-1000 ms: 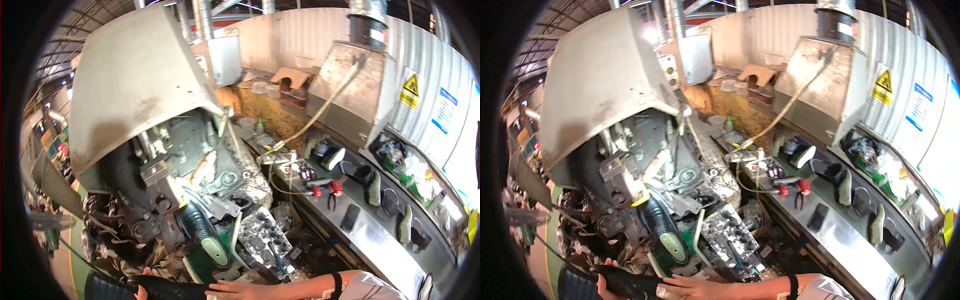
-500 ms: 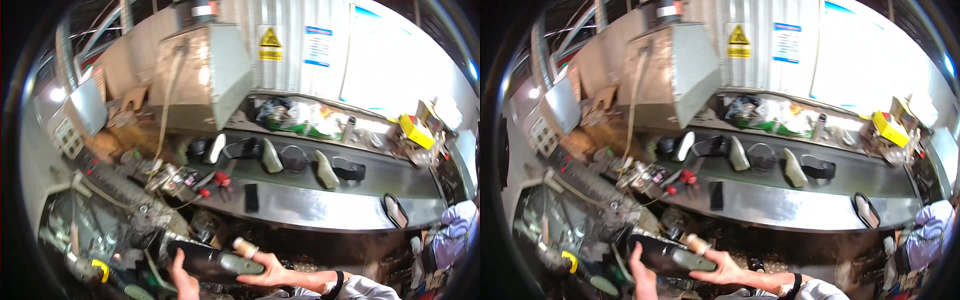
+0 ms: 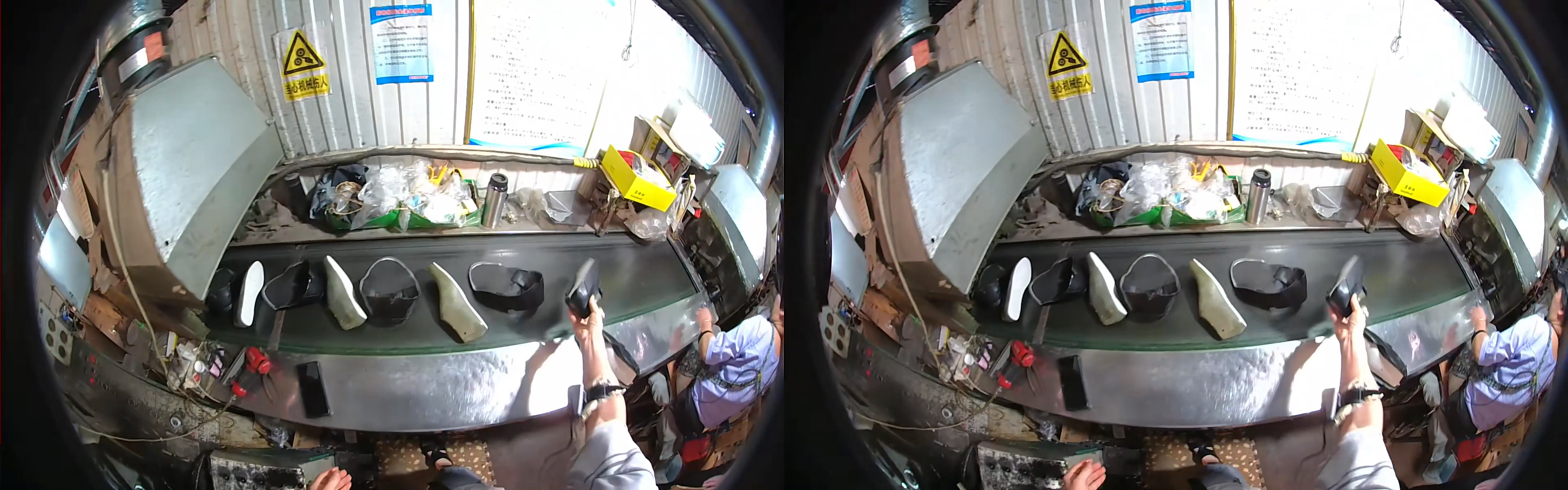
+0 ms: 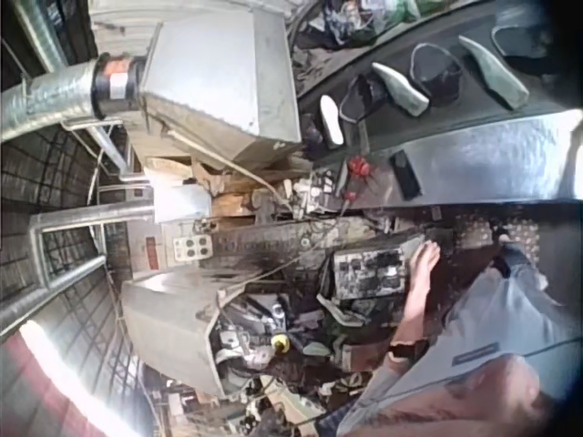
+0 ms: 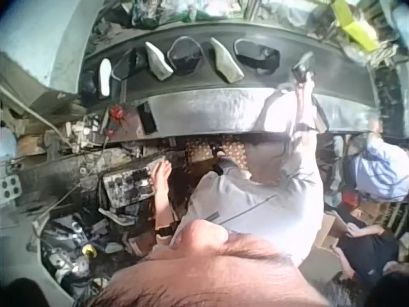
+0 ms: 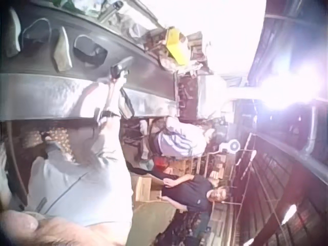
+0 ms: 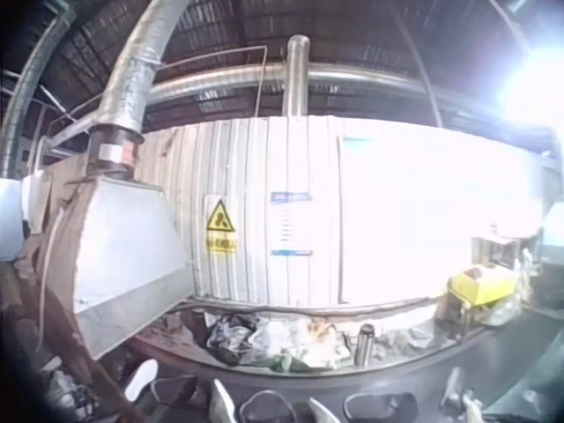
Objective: Use a lasting machine to shape shoes and move them along a conveyor belt.
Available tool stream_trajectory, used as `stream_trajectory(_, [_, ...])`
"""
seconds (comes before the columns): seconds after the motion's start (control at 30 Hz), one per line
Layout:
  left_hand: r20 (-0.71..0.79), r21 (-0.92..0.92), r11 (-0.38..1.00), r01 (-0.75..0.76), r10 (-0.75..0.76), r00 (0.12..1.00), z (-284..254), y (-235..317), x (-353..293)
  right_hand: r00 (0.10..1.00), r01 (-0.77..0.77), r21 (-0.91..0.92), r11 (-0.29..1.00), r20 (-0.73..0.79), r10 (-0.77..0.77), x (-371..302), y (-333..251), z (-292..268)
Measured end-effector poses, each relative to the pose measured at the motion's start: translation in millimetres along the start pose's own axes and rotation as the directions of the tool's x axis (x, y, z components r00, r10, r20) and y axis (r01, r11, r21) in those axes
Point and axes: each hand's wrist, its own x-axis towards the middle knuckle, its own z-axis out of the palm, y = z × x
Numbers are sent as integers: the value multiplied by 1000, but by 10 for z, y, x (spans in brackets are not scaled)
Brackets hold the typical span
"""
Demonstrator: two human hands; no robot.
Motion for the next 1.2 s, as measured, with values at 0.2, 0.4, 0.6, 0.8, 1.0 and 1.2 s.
stream_trajectory(0.2, [-11,73,997,25,-25,1000,152,-83,127,985,-171,-495,852,-104,137,806,797,17])
stream_trajectory(0.4, [-36,247,967,63,-56,998,156,-158,249,900,-320,-162,934,257,353,769,1042,566])
stream_trajectory(0.6, [7,200,979,45,-48,999,204,-230,414,836,379,-424,822,538,-108,-121,1224,1166])
stream_trajectory(0.8, [223,396,907,-147,60,973,658,-115,800,458,831,-367,-419,878,139,-1008,2094,984])
stream_trajectory(1.0, [440,311,938,-152,0,898,1381,-3,972,611,762,-526,-378,777,152,-1536,1742,967])
stream_trajectory(1.2, [621,-90,940,330,-206,756,2438,-148,976,517,838,-411,-359,808,282,-2990,1446,464])
